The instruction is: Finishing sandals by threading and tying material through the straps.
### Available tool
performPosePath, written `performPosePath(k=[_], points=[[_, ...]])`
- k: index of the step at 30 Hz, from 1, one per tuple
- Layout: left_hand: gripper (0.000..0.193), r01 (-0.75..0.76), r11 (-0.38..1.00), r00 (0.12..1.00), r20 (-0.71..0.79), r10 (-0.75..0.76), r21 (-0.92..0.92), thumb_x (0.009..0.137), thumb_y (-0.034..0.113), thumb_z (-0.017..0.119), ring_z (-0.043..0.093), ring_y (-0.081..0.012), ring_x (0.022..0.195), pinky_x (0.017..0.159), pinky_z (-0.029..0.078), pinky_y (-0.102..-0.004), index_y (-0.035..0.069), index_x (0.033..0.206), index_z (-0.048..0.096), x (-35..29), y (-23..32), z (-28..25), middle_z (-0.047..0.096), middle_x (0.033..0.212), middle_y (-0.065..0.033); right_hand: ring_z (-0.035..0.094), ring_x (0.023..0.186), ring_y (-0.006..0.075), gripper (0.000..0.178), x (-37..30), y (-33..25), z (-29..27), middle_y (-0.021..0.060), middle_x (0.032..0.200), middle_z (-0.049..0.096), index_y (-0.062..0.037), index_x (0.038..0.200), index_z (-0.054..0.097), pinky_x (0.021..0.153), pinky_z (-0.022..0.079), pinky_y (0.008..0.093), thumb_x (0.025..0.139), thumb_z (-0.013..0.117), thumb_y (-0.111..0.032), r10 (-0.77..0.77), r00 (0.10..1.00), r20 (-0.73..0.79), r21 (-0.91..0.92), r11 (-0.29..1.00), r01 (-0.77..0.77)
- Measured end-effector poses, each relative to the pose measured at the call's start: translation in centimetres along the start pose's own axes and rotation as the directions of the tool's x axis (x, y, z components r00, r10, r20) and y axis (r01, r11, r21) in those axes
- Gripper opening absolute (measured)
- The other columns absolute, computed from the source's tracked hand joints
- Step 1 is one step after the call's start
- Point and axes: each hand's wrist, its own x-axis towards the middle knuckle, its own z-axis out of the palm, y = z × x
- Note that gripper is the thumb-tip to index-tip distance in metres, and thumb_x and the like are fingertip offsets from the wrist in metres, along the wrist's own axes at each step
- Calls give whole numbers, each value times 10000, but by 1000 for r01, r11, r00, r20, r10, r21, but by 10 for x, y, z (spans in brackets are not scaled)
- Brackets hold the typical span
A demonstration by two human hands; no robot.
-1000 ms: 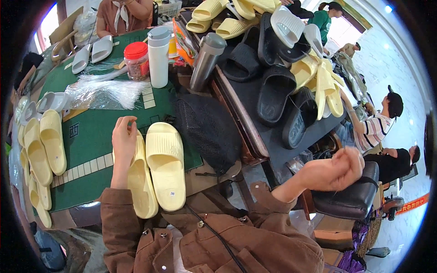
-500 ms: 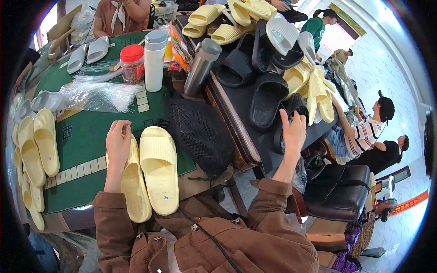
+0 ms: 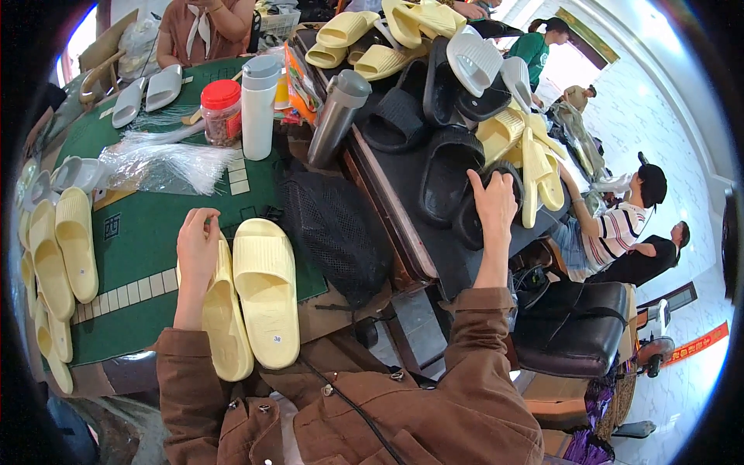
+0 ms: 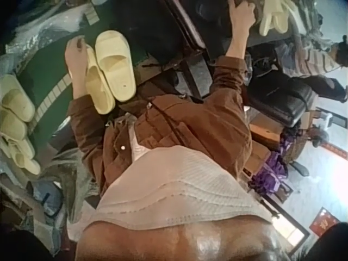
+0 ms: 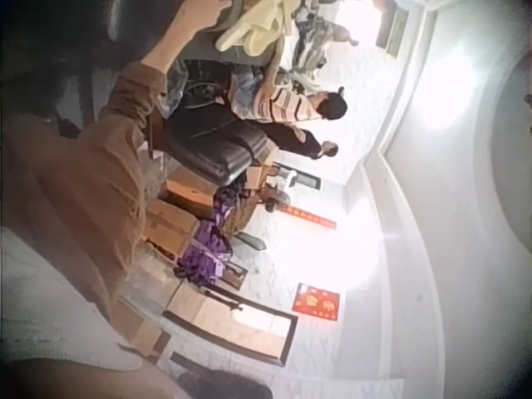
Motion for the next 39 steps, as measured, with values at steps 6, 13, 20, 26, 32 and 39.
performPosePath(k=[6,13,20,26,32,39], points=[[100,8,1000,1000,7,-8,-2,883,61,571,570,-215,682,644,468,-329,5,951,619,0,0,2,599,882,-102,638,864,411,632,23,3,7,237,953,632,33,869,681,759,503,505,856,531,-581,113,990,81,-134,986,-102],[102,22,1000,1000,1,-22,3,886,67,567,566,-219,683,649,464,-335,6,949,621,0,2,1,595,876,-106,646,827,425,440,14,2,3,250,907,653,46,823,686,765,507,498,873,516,-356,117,993,1,-74,990,-117],[94,14,1000,1000,-9,-13,13,887,69,567,568,-223,679,646,464,-335,13,940,621,-2,-1,-1,596,873,-97,640,748,427,433,-28,-29,-33,252,840,640,43,777,679,707,514,504,877,537,-354,-43,998,40,-18,999,44],[94,23,1000,1000,-2,-23,-1,890,76,568,579,-215,684,643,470,-331,20,943,622,0,4,0,600,883,-93,629,775,432,555,-23,-25,-24,264,850,637,65,773,660,718,510,490,866,563,-473,-133,987,88,59,990,128],[89,23,1000,1000,4,-23,6,884,66,569,601,-218,706,644,480,-328,22,945,618,-2,4,-3,603,895,-90,615,797,395,710,-6,-20,-34,275,825,614,113,757,619,728,486,446,830,569,-591,-317,898,306,62,948,313],[87,36,999,999,18,-36,23,879,64,571,603,-227,720,649,481,-328,22,940,617,2,5,1,597,881,-91,635,745,419,713,-14,-20,-20,287,806,622,108,739,640,680,512,461,852,549,-590,-262,934,243,-3,963,271]])
